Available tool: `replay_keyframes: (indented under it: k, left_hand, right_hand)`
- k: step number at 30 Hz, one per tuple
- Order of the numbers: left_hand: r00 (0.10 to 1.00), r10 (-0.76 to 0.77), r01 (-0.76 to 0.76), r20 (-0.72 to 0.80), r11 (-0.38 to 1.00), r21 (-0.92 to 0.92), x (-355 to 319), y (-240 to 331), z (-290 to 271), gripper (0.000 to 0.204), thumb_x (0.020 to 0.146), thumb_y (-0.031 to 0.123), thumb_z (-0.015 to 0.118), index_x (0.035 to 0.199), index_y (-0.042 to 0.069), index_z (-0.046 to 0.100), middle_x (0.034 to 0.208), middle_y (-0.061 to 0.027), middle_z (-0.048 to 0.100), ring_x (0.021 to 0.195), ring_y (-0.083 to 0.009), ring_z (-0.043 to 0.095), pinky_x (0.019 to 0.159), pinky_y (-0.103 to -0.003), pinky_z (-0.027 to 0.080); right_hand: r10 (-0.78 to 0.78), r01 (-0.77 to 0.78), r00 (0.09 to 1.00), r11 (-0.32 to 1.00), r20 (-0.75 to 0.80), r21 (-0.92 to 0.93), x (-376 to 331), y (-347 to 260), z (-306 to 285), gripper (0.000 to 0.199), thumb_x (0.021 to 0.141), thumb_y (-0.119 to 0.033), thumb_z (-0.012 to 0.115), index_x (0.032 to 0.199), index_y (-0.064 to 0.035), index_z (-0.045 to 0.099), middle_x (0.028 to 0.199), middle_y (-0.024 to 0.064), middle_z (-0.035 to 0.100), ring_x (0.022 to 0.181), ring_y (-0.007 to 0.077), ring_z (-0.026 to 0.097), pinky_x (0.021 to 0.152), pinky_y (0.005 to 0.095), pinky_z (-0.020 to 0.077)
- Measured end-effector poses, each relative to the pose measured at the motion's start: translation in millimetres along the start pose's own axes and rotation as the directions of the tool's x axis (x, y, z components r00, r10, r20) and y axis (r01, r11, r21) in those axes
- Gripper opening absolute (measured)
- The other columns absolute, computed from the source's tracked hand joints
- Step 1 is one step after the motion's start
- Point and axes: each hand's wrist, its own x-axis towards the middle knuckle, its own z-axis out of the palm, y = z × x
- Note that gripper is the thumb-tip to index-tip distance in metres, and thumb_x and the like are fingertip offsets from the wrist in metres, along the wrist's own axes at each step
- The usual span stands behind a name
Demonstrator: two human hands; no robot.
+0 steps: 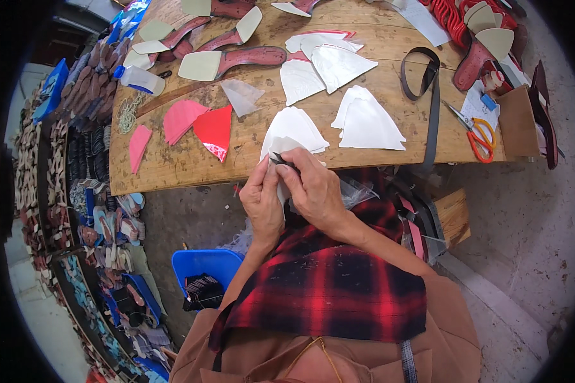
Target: The person assembles shoe components by hand at a wooden workbench. They pick up white and pink curved insole pieces and a thin translucent sheet, layering them together and pressing the edges to adhere them. The person handles the parts one at a time, stacking the finished units on the table.
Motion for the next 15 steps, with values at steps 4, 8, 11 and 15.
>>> replay_keyframes:
  k: [4, 8, 11, 15]
  left_hand:
    - [1.000, 0.001, -0.001, 0.026, 1.000, -0.011, -1, 7, 3, 0.034, 0.099, 0.015, 0.060, 0.126, -0.005, 0.061, 0.109, -0.0104, 0.070, 0.098, -0.0107, 0.060, 0.086, -0.025, 0.048]
    - [0.999, -0.010, 0.012, 0.046, 0.999, -0.046, 6, 15, 1, 0.033, 0.099, 0.011, 0.059, 0.127, -0.006, 0.061, 0.110, -0.0084, 0.068, 0.096, -0.0105, 0.061, 0.084, -0.024, 0.050]
    - [0.986, 0.132, -0.148, 0.097, 0.973, 0.175, 8, 22, -5, 0.032, 0.097, 0.009, 0.060, 0.126, -0.005, 0.062, 0.107, -0.0126, 0.070, 0.092, -0.0153, 0.065, 0.080, -0.028, 0.052]
    - [0.916, 0.342, -0.400, 0.210, 0.811, 0.428, 11, 17, -11, 0.031, 0.092, 0.004, 0.062, 0.123, -0.002, 0.064, 0.102, -0.0197, 0.070, 0.088, -0.0287, 0.070, 0.074, -0.035, 0.054]
  right_hand:
    - [0.093, -0.099, 0.995, 0.979, 0.043, 0.180, 1, 2, -7, 0.018, 0.102, -0.021, 0.051, 0.108, -0.0043, 0.054, 0.082, 0.0082, 0.059, 0.072, 0.0207, 0.060, 0.064, 0.0331, 0.0466]
    - [0.162, -0.190, 0.982, 0.873, 0.100, 0.450, 4, -9, -7, 0.021, 0.102, -0.021, 0.053, 0.110, -0.0014, 0.055, 0.077, 0.0039, 0.055, 0.071, 0.0095, 0.052, 0.064, 0.0271, 0.0449]
    - [0.108, -0.119, 0.993, 0.920, 0.050, 0.374, 6, -8, -6, 0.019, 0.098, -0.017, 0.058, 0.107, 0.0003, 0.059, 0.081, 0.0079, 0.062, 0.073, 0.0138, 0.059, 0.066, 0.0303, 0.0476]
    - [-0.012, 0.010, 1.000, 0.997, 0.026, 0.074, 8, -5, -13, 0.015, 0.091, -0.009, 0.063, 0.101, 0.0012, 0.064, 0.089, 0.0150, 0.067, 0.077, 0.0272, 0.067, 0.068, 0.0373, 0.0507]
